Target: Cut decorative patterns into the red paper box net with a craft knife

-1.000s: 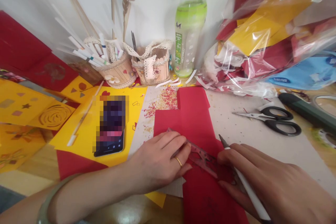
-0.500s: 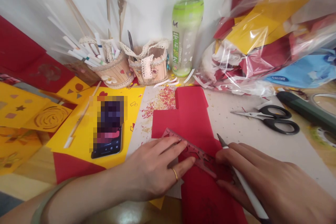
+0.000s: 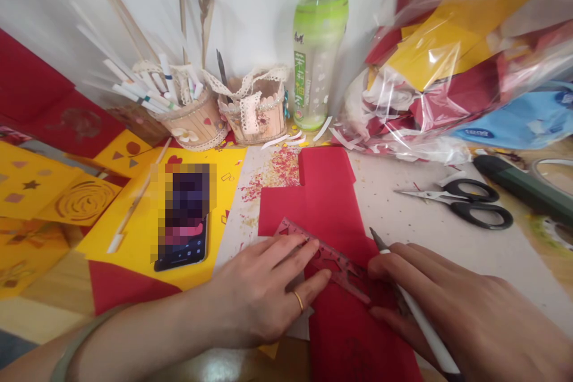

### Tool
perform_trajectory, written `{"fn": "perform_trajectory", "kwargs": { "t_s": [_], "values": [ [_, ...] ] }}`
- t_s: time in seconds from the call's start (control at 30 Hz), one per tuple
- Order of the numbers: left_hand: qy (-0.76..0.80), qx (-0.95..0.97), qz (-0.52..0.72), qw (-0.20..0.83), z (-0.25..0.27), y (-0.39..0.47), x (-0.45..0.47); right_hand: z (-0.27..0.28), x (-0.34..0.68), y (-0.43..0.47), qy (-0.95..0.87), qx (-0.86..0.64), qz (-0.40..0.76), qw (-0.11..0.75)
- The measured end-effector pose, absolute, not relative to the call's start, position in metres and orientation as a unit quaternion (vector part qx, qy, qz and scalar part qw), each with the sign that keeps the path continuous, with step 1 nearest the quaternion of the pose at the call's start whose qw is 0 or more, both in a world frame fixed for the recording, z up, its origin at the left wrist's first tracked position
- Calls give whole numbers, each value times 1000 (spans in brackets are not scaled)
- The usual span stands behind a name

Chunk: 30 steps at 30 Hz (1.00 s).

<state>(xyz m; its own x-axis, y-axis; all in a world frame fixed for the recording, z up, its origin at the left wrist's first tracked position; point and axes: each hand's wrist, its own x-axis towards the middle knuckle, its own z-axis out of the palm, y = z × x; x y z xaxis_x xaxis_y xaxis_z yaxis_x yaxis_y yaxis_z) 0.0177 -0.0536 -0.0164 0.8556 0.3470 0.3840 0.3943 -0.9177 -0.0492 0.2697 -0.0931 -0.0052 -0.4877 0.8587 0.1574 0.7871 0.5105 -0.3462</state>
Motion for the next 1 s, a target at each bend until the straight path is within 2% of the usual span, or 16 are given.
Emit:
{"fn": "perform_trajectory", "kwargs": {
  "t_s": [0.1,0.2,0.4,0.57,0.67,0.83,1.0],
  "values": [
    [-189,-963,-177,71,-15,-55,18,-7,272,-93,-868,-459,151,116],
    [-194,-961,-179,80,-16,-56,19,-5,272,-90,-863,-463,165,116],
    [-185,-960,-189,90,-16,-56,19,13,269,-76,-825,-486,229,175],
    [-175,-962,-189,87,-17,-54,16,19,271,-70,-797,-515,204,239],
    [-174,-963,-186,82,-19,-53,15,19,266,-73,-746,-541,269,281],
    [-176,-962,-195,79,-20,-52,14,7,250,-81,-682,-560,369,290],
    [-175,-958,-211,84,-21,-53,15,-8,246,-84,-725,-502,357,309]
  ]
}}
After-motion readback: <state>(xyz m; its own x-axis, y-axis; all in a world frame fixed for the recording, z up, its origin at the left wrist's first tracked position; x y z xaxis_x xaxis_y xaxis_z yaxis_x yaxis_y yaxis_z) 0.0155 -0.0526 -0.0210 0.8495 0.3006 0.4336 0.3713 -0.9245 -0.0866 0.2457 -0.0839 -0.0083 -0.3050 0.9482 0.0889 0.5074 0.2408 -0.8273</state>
